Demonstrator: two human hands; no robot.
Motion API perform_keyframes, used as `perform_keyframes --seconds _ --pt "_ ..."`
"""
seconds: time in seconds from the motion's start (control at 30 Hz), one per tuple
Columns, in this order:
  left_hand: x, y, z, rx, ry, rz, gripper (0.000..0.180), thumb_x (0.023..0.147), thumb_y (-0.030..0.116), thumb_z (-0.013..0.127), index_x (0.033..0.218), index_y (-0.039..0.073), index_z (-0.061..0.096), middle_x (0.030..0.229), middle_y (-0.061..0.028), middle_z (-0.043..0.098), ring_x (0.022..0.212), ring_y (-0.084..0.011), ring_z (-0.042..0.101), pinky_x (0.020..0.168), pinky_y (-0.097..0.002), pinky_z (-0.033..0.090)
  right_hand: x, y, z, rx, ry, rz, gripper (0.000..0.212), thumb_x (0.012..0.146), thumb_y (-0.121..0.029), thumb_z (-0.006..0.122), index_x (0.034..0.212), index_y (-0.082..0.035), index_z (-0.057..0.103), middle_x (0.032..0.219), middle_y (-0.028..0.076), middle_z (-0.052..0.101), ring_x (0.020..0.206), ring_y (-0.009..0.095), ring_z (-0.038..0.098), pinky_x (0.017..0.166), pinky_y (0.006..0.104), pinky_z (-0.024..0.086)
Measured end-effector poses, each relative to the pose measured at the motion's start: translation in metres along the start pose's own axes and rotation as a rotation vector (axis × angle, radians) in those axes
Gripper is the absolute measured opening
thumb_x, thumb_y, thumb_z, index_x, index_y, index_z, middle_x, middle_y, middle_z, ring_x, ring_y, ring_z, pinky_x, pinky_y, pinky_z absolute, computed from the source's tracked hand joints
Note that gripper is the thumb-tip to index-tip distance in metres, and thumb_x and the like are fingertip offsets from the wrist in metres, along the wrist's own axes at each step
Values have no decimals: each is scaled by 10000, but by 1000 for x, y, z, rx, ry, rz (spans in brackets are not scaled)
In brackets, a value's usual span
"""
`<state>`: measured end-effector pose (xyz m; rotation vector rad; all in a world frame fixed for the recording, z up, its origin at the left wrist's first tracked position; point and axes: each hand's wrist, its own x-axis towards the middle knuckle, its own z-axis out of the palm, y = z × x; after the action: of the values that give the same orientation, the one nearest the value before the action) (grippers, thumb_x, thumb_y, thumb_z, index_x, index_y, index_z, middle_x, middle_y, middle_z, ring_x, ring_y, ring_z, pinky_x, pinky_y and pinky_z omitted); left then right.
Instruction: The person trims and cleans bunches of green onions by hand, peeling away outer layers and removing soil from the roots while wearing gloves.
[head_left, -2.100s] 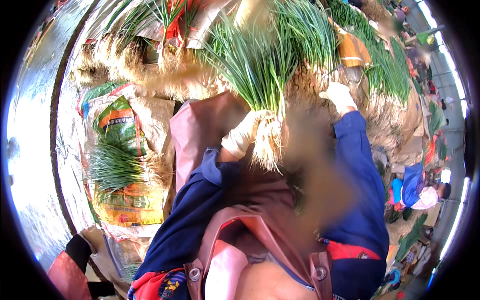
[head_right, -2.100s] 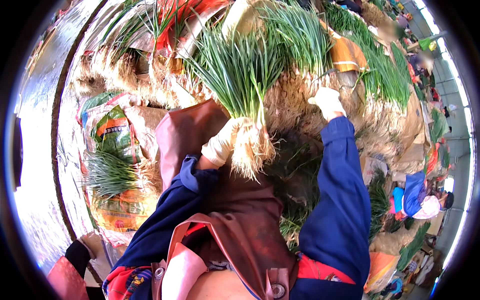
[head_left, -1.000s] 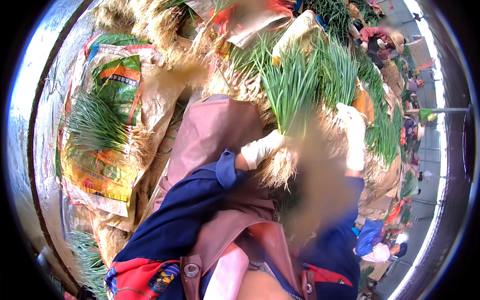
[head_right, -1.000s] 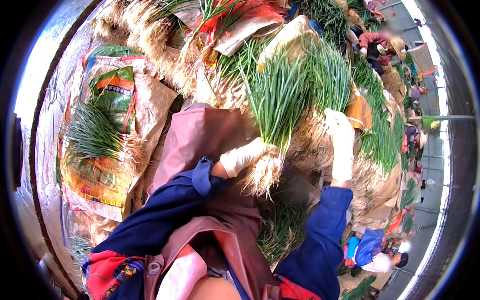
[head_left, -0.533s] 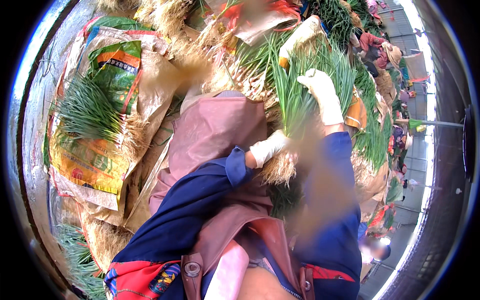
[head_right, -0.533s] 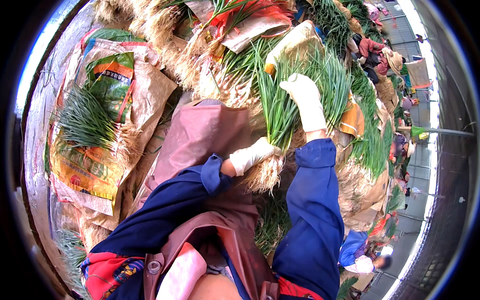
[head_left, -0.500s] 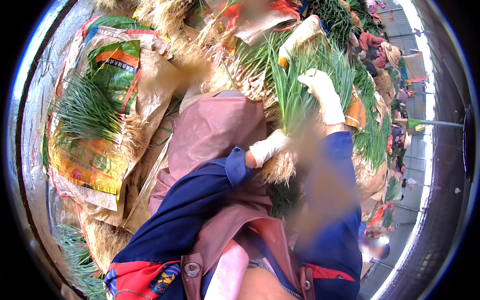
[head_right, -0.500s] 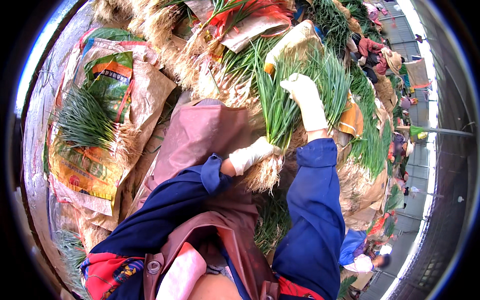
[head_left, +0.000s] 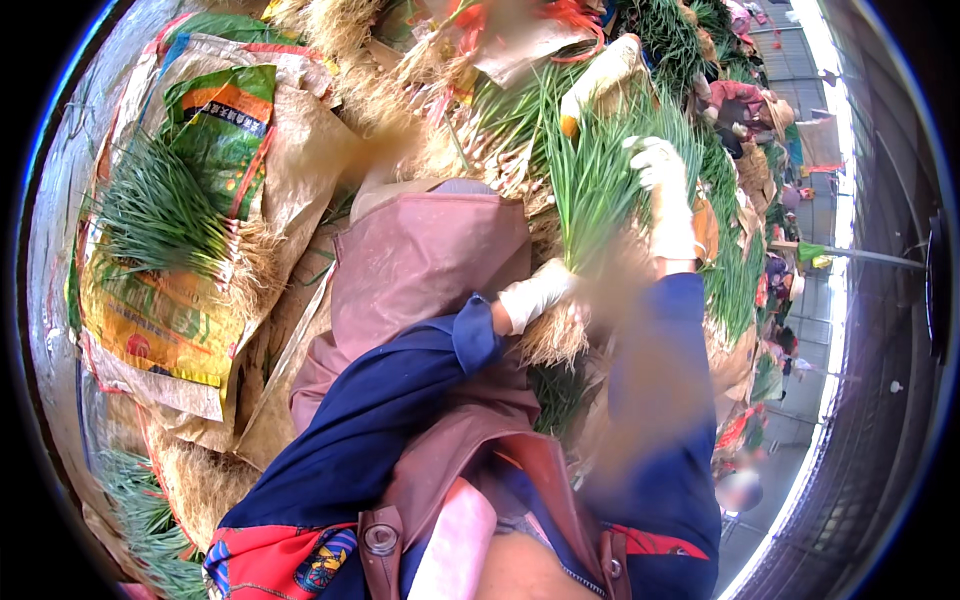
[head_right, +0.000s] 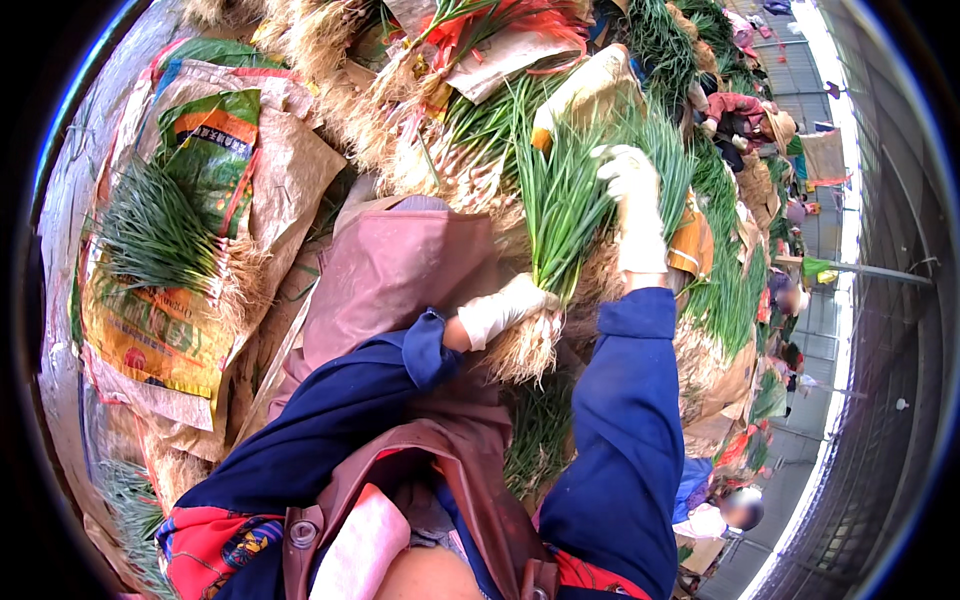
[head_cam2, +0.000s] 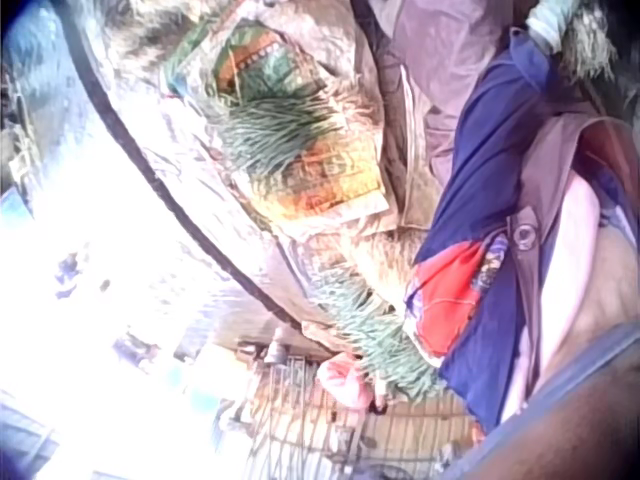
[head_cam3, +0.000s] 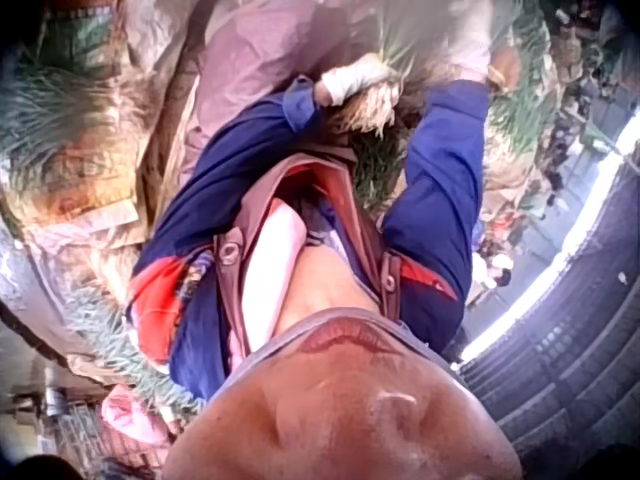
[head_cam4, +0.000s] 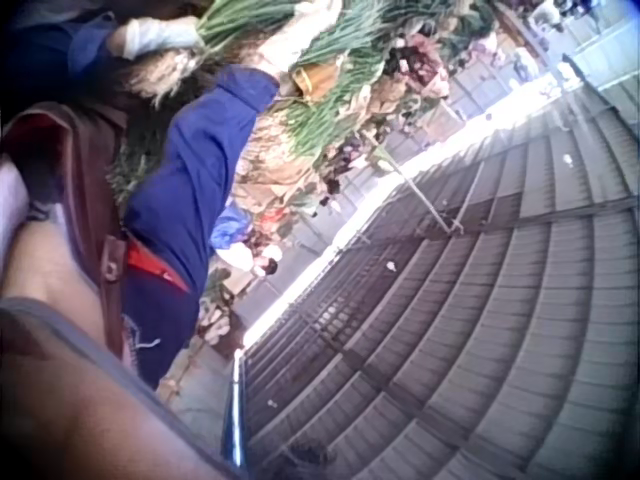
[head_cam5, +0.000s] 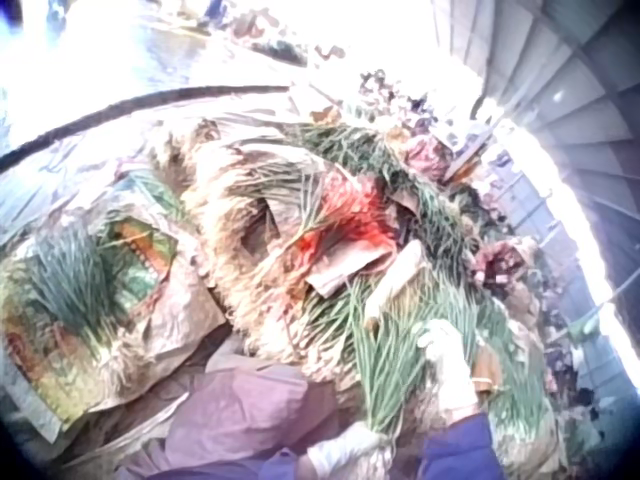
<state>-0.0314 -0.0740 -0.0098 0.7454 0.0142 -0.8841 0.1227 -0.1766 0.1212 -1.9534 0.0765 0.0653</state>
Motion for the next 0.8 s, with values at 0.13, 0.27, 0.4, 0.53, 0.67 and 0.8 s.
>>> perform_keyframes --seconds 0.13,0.27,0.4,0.53,0.67,0.8 --pt "0 -4 -3 -62 -33 1 54 763 48 599 772 -5 593 622 -93 609 466 -166 565 438 -278 459 -21 -67 -62 109 -198 -132 198 918 -154 454 986 -49 607 719 -34 592 466 2 395 406 143 304" --pt "-4 5 -2 126 -28 -22 56 767 60 583 768 9 607 636 -94 620 471 -168 575 430 -279 462 -71 -81 -118 -676 -151 155 280 845 -296 576 993 -69 647 738 4 639 522 80 526 511 213 436" --pt "1 -5 13 19 -17 38 79 767 106 585 753 37 620 636 -70 622 458 -148 556 414 -254 426 -122 -39 -127 -1448 -303 47 474 697 -415 698 1043 -96 643 955 94 662 772 235 648 700 314 497" --pt "-16 12 2 21 37 40 73 767 96 574 747 35 609 629 -70 618 473 -139 571 419 -247 435 -100 -89 -4 -816 -52 -82 285 822 -218 617 1087 -112 623 928 22 655 816 79 586 672 213 458" --pt "0 -3 7 6 -60 -11 75 778 75 557 735 27 595 618 -77 615 493 -153 597 420 -254 457 -51 -61 26 -689 -36 -65 325 794 -223 632 1074 -58 619 878 68 642 648 110 587 610 252 483" --pt "-7 0 8 35 37 128 74 787 69 571 732 21 582 606 -82 607 486 -173 589 424 -274 462 -23 -40 29 -582 -355 161 233 843 -293 540 912 -112 668 811 -63 619 609 39 509 525 167 325"
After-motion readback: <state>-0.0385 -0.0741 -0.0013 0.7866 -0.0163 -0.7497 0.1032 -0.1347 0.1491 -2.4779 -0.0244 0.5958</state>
